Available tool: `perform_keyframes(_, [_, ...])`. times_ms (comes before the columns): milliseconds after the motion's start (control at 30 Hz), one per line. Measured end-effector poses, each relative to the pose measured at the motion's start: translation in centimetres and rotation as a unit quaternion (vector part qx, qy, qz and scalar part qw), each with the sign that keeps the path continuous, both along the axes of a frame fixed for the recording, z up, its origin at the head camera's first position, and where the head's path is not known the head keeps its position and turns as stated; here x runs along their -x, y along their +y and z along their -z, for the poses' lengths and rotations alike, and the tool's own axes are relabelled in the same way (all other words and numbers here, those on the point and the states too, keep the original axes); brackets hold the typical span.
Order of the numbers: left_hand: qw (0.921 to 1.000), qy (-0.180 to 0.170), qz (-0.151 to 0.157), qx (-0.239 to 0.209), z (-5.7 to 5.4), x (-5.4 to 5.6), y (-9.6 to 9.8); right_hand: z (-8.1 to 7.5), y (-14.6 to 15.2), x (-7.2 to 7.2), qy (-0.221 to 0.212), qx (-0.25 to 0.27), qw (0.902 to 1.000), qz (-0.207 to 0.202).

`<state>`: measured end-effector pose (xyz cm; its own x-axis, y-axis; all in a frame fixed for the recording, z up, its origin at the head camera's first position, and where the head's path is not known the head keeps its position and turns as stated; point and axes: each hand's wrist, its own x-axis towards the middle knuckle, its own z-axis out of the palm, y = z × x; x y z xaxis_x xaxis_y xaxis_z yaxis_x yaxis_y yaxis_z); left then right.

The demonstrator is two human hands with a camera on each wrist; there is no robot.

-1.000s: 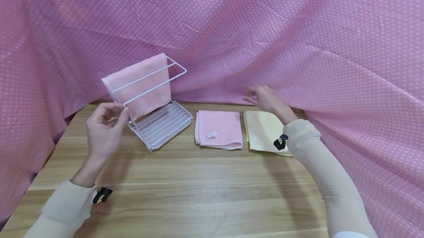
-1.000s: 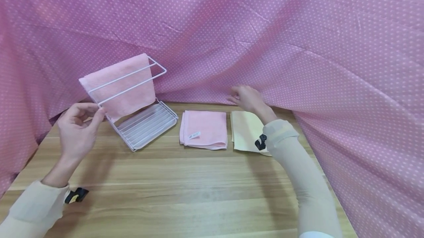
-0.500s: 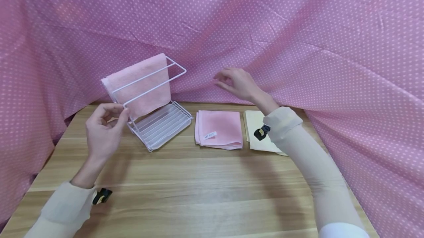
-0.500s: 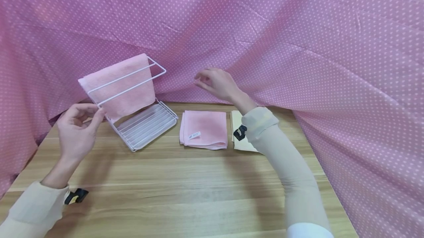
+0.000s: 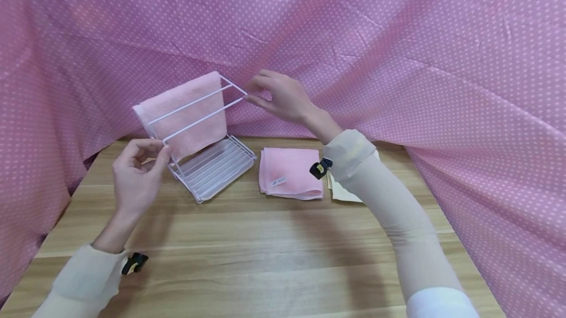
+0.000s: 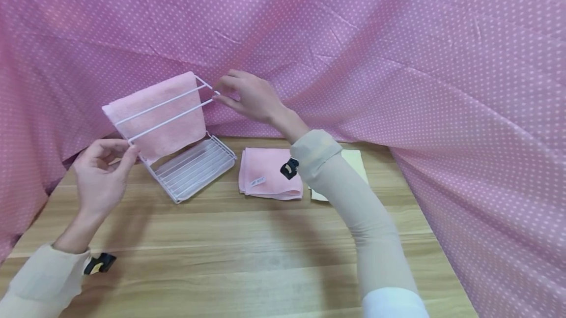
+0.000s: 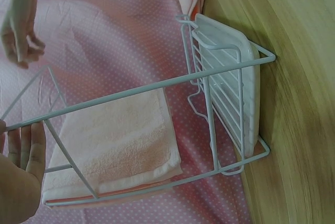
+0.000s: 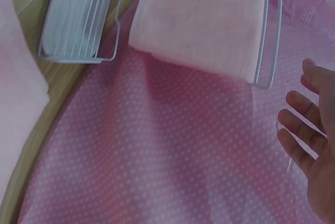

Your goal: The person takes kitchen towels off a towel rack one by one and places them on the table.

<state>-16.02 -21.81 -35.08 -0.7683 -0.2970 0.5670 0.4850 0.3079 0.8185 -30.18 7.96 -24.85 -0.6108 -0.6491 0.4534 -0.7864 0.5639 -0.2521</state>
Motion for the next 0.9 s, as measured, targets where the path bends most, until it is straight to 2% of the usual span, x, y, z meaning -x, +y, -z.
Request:
perform_keyframes(167, [1.0000, -0.004, -0.001, 0.001, 0.0, 0.0, -0.2, -0.4, -2.4, 0.1, -0.003, 0.005, 0.9999, -0.013])
perform_keyframes(433, [1.0000, -0.002, -0.001, 0.003, 0.0, 0.0, 0.0, -0.7, -5.5, 0.5, -0.004, -0.009, 0.9999, -0.010])
perform_keyframes(567, [1.0000, 0.001, -0.003, -0.001, -0.1, 0.1, 0.1, -0.6, -7.0, 0.8, -0.015, -0.038, 0.9992, 0.004])
perform_keyframes(700, [1.0000, 0.001, -0.001, 0.000, -0.1, 0.1, 0.1, -0.6, -8.3, 1.2, -0.002, -0.076, 0.9969, 0.018])
perform_keyframes(900, [1.0000, -0.002, -0.001, -0.003, 0.0, 0.0, 0.2, -0.8, -9.7, 1.9, 0.010, -0.100, 0.9943, 0.036])
